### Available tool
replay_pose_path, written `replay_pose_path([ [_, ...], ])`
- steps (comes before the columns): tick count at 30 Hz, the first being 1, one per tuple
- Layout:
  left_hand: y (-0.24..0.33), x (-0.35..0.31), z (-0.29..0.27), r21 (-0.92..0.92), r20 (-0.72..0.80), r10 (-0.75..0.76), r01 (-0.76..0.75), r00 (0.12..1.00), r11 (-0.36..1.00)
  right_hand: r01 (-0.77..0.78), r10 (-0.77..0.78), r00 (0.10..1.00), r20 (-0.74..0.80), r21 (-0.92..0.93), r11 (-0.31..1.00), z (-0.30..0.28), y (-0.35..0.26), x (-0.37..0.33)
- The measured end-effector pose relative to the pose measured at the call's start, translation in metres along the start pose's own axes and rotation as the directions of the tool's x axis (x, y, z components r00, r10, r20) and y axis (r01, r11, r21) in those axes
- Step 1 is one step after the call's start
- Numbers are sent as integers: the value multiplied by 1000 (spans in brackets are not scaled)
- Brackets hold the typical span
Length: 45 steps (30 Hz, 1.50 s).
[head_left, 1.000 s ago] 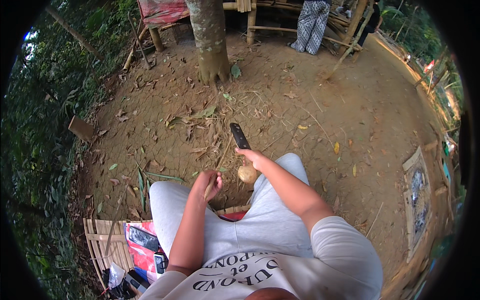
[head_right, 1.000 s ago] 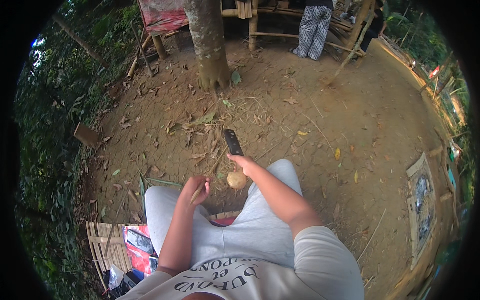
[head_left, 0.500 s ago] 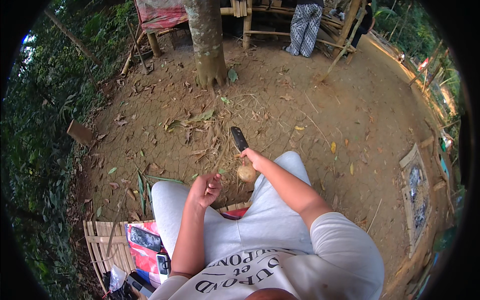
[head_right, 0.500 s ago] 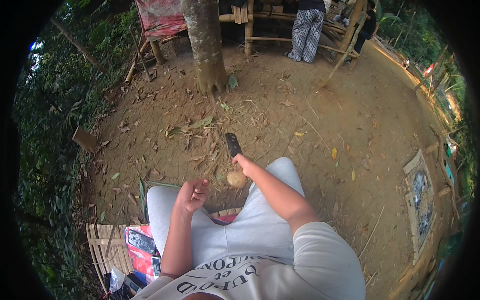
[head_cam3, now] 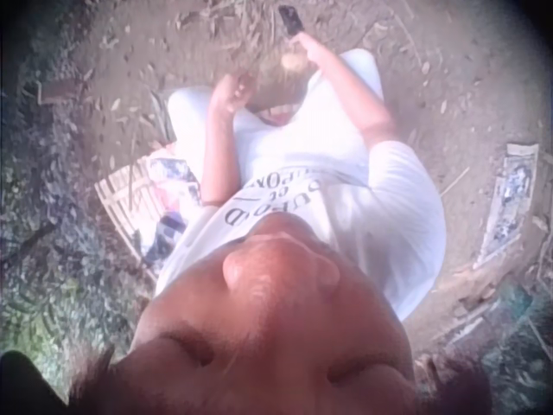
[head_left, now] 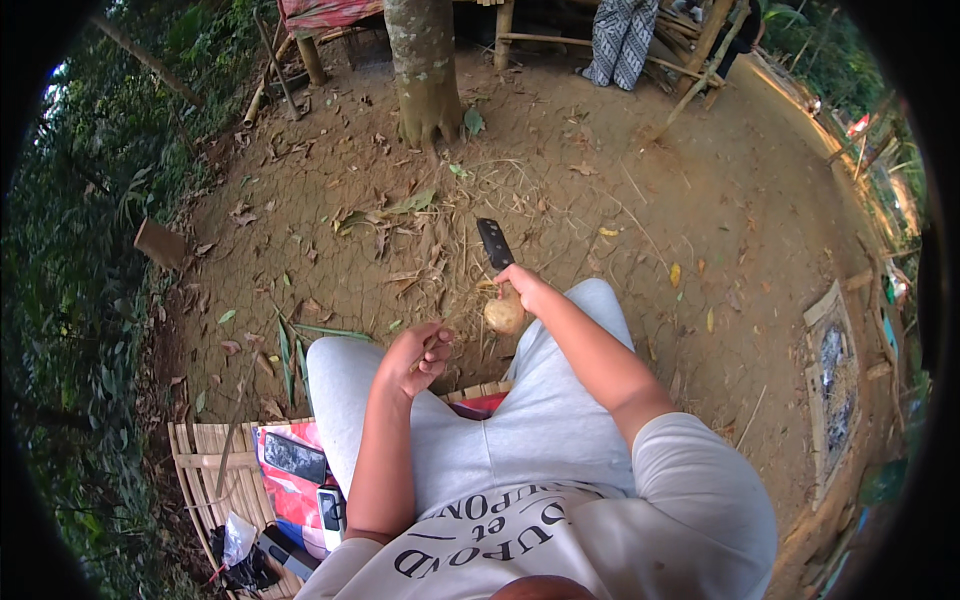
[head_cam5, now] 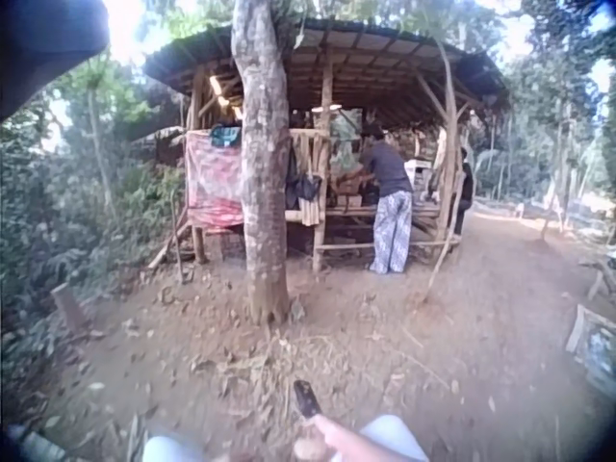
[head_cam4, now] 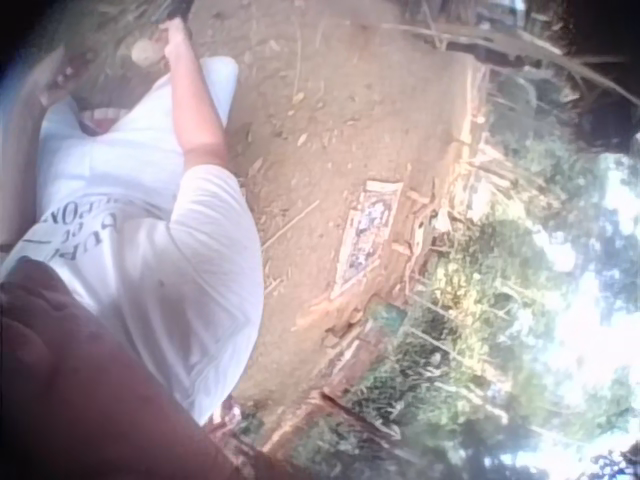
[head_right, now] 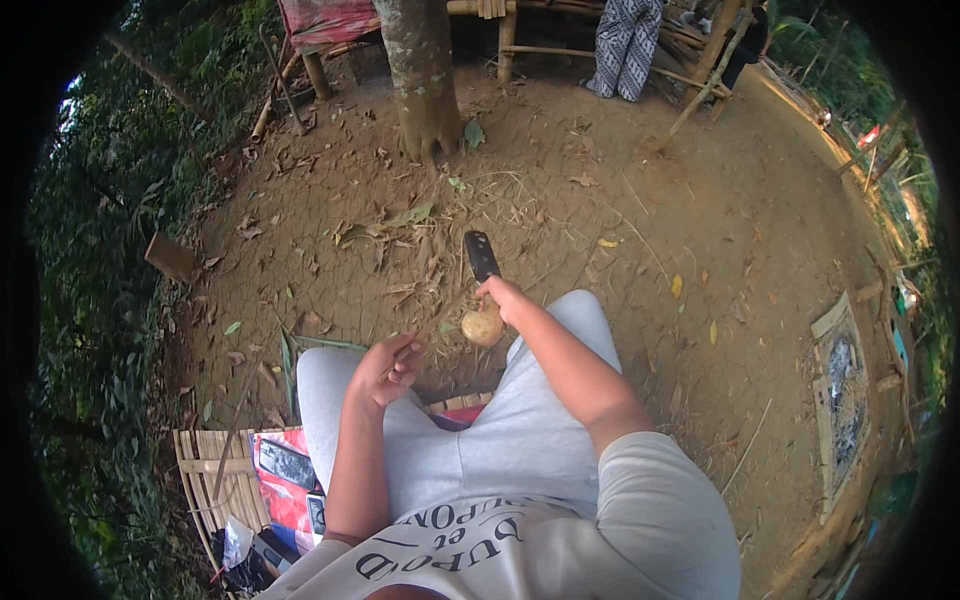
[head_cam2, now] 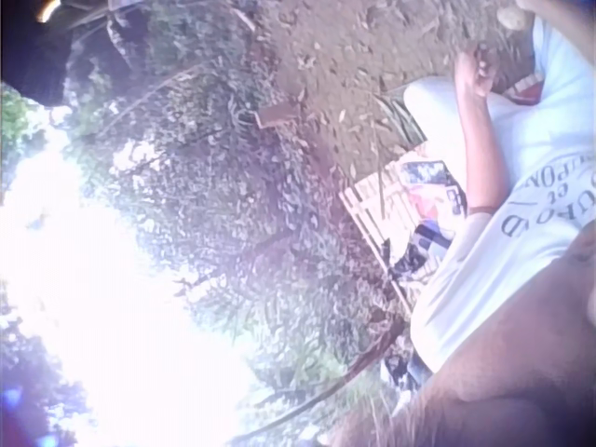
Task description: The person shaves a thin wooden stick with a large knife, removing long strips from its surface.
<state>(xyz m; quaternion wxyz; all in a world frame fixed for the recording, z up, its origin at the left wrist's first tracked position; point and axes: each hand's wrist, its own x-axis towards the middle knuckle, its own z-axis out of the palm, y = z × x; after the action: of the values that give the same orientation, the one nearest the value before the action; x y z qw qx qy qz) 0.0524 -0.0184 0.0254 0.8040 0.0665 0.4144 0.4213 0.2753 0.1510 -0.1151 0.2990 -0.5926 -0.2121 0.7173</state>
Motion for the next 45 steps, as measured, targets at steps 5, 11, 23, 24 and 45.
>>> replay_pose_path([
  [5, 1, 14, -13, 54, 44, -60, 58, 997, 997, -14, 16, 999, 31, -56, 998, 0, -7, -4],
  [11, 7, 24, -19, -45, 37, -101, 102, 994, 994, 92, -62, 989, 135, -229, 969, 0, -10, -6],
  [23, 23, 38, -49, -394, 51, -97, 109, 994, 913, 502, -200, 863, 464, -736, 455, 24, -7, -21],
  [24, 24, 36, -48, -388, 36, -101, 107, 994, 916, 470, -139, 871, 471, -720, 510, 24, -8, -19],
  [45, 19, 55, -48, -538, 183, -157, 233, 970, 810, 459, -91, 884, 458, -816, 351, 23, -34, -10],
])
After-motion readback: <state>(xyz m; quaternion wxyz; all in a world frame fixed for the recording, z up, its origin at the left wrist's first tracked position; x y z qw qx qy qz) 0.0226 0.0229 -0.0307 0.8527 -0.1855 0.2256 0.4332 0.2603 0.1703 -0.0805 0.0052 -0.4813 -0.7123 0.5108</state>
